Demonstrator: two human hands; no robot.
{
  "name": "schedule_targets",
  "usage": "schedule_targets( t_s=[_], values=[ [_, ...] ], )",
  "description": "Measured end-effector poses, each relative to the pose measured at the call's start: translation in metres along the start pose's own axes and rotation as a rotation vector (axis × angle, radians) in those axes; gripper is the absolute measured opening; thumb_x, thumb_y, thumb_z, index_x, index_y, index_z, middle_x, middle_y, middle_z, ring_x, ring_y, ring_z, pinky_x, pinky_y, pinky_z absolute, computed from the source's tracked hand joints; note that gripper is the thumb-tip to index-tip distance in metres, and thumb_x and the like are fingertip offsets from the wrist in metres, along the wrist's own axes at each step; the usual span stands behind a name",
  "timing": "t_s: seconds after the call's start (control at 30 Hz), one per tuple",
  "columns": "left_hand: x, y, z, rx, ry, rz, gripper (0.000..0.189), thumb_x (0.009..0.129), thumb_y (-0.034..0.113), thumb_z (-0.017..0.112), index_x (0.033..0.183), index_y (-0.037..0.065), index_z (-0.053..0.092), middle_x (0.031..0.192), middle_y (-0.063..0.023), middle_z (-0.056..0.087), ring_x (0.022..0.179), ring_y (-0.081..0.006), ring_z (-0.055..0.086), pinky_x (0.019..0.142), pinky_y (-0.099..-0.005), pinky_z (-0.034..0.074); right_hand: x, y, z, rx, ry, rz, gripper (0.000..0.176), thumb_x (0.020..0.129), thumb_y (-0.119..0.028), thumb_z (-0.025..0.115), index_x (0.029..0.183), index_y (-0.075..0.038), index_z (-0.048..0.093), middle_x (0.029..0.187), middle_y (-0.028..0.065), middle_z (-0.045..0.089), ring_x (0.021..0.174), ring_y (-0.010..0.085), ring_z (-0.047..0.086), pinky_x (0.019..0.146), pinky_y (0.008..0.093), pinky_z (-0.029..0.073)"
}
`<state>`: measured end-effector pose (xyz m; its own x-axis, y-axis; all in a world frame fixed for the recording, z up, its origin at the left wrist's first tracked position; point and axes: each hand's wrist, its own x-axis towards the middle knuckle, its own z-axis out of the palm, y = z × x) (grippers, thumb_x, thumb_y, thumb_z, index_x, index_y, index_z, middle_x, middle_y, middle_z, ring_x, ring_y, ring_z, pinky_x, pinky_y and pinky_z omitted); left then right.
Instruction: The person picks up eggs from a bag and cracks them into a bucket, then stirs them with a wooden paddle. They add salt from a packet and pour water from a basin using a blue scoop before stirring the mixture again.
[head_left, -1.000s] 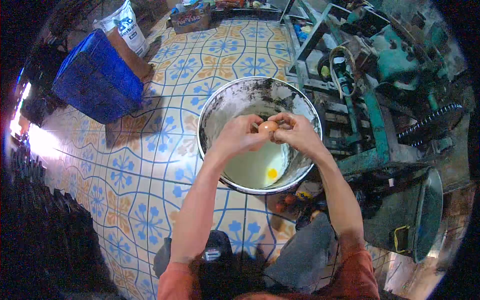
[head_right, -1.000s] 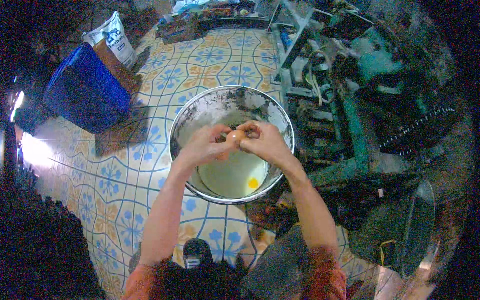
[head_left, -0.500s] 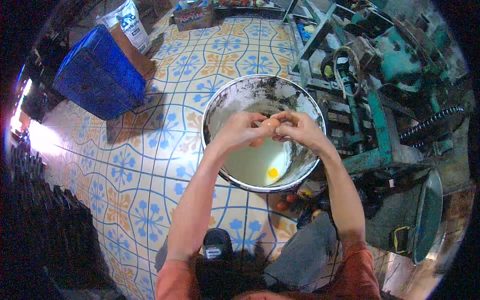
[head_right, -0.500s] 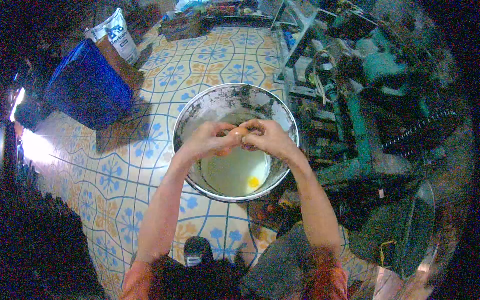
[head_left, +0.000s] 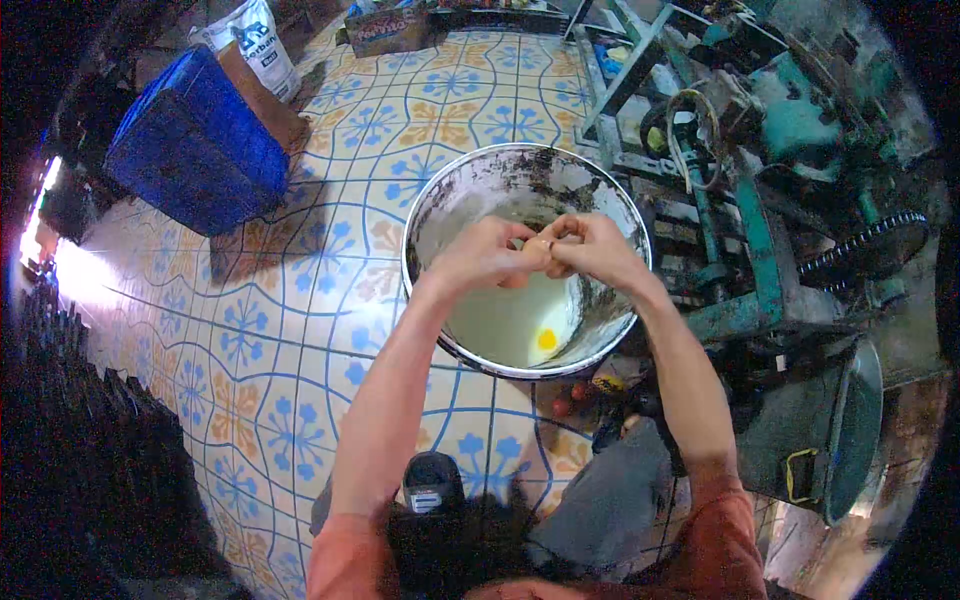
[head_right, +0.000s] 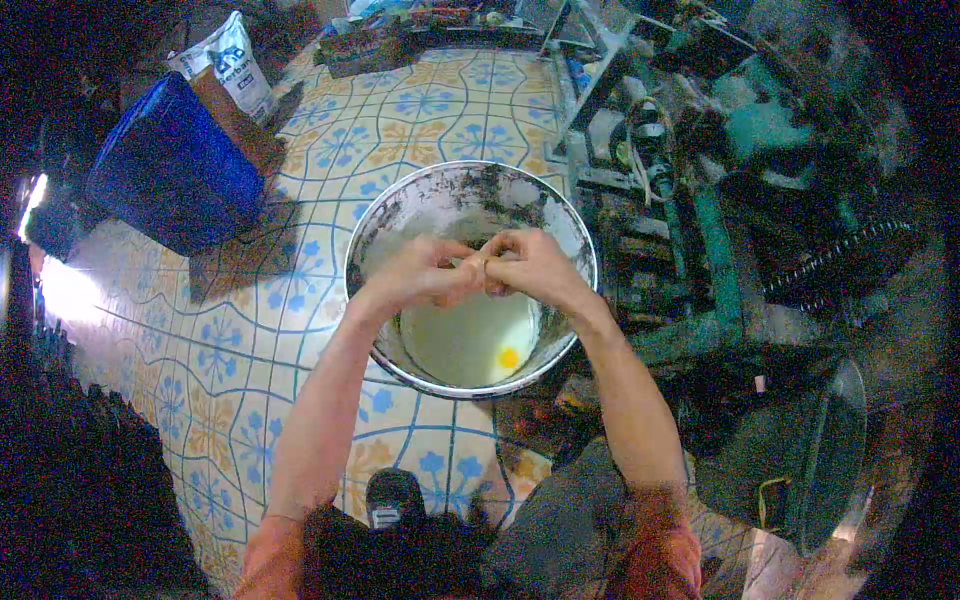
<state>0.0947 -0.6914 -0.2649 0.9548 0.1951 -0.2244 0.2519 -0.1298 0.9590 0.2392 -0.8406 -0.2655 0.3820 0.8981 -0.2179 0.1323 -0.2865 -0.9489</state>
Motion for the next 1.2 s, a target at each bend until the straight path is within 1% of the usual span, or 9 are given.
schedule_targets(
  t_s=[0.33, 0.37, 0.47, 0.57, 0.67, 0.8, 0.93, 1.1, 1.2],
  values=[
    [0.005, -0.008, -0.003, 0.015, -0.002, 0.119, 0.028, 0.076, 0.026, 0.071, 0.090, 0.003, 0.067, 0.063, 0.0017, 0.054, 0.054, -0.0050, 0.046, 0.048, -0.0235, 0.035, 0.001, 0.007, -0.008, -0.101, 0.006, -0.132, 0.026, 0.079, -0.008, 0.064, 0.103, 0.001, 0.066, 0.085, 0.0068, 0.068, 0.075, 0.0118, 0.064, 0.067, 0.0268, 0.054],
    [0.009, -0.015, -0.011, -0.022, -0.099, 0.072, 0.034, 0.084, 0.018, 0.068, 0.112, 0.001, 0.064, 0.078, 0.0030, 0.062, 0.064, -0.0051, 0.053, 0.053, -0.0249, 0.042, 0.000, 0.005, -0.009, -0.125, -0.006, -0.108, 0.027, 0.079, -0.006, 0.062, 0.106, 0.001, 0.065, 0.088, 0.0066, 0.068, 0.078, 0.0118, 0.065, 0.070, 0.0268, 0.054],
    [0.004, -0.011, -0.009, 0.335, 0.043, 0.281, 0.030, 0.082, 0.020, 0.069, 0.109, 0.007, 0.064, 0.075, 0.0025, 0.064, 0.063, -0.0113, 0.060, 0.054, -0.0299, 0.047, -0.002, 0.007, -0.011, -0.250, 0.006, -0.320, 0.027, 0.081, -0.006, 0.064, 0.107, 0.001, 0.066, 0.090, 0.0063, 0.069, 0.080, 0.0114, 0.065, 0.071, 0.0280, 0.053],
    [-0.008, 0.015, -0.014, 0.994, 0.134, 0.469, 0.024, 0.079, 0.019, 0.069, 0.102, 0.015, 0.063, 0.081, -0.0014, 0.067, 0.068, -0.0216, 0.066, 0.057, -0.0353, 0.051, -0.014, -0.010, -0.006, -0.447, 0.107, -0.327, 0.026, 0.083, -0.010, 0.067, 0.107, 0.001, 0.065, 0.090, 0.0092, 0.070, 0.081, 0.0144, 0.067, 0.072, 0.0291, 0.053],
    [-0.013, 0.018, -0.008, 1.128, 0.249, 0.615, 0.022, 0.076, 0.018, 0.067, 0.096, 0.018, 0.060, 0.089, -0.0048, 0.067, 0.075, -0.0268, 0.066, 0.059, -0.0379, 0.053, -0.020, -0.011, -0.008, -0.573, 0.130, -0.523, 0.026, 0.088, -0.024, 0.064, 0.105, -0.005, 0.065, 0.090, 0.0167, 0.069, 0.080, 0.0300, 0.069, 0.073, 0.0362, 0.053],
    [-0.017, 0.014, -0.009, 1.239, 0.300, 0.714, 0.031, 0.079, 0.018, 0.066, 0.110, 0.018, 0.060, 0.098, -0.0050, 0.067, 0.078, -0.0257, 0.068, 0.062, -0.0364, 0.055, -0.023, -0.012, -0.005, -0.676, 0.162, -0.600, 0.025, 0.088, -0.022, 0.063, 0.105, -0.004, 0.064, 0.091, 0.0165, 0.069, 0.084, 0.0322, 0.068, 0.074, 0.0377, 0.053],
    [-0.024, 0.021, -0.008, 1.120, 0.270, 0.730, 0.047, 0.074, 0.014, 0.071, 0.119, 0.019, 0.060, 0.104, -0.0069, 0.068, 0.081, -0.0251, 0.068, 0.068, -0.0348, 0.056, -0.027, -0.008, -0.007, -0.477, 0.145, -0.528, 0.025, 0.087, -0.023, 0.066, 0.105, -0.005, 0.066, 0.090, 0.0132, 0.070, 0.081, 0.0249, 0.069, 0.073, 0.0335, 0.053],
    [-0.021, 0.025, 0.009, 0.386, 0.244, 0.385, 0.044, 0.077, 0.017, 0.075, 0.118, 0.008, 0.063, 0.088, -0.0039, 0.069, 0.070, -0.0119, 0.064, 0.059, -0.0253, 0.051, -0.031, -0.011, -0.012, -0.028, 0.146, -0.452, 0.030, 0.087, -0.028, 0.069, 0.107, -0.005, 0.069, 0.088, 0.0014, 0.070, 0.078, 0.0082, 0.062, 0.070, 0.0258, 0.051],
    [-0.017, 0.032, 0.018, 0.063, 0.237, 0.216, 0.046, 0.080, 0.019, 0.076, 0.119, 0.000, 0.061, 0.086, -0.0034, 0.068, 0.067, -0.0052, 0.058, 0.056, -0.0209, 0.046, -0.042, -0.020, -0.010, 0.113, 0.216, -0.293, 0.032, 0.090, -0.032, 0.065, 0.106, -0.005, 0.069, 0.088, 0.0026, 0.070, 0.078, 0.0075, 0.063, 0.069, 0.0243, 0.051]
  ],
)
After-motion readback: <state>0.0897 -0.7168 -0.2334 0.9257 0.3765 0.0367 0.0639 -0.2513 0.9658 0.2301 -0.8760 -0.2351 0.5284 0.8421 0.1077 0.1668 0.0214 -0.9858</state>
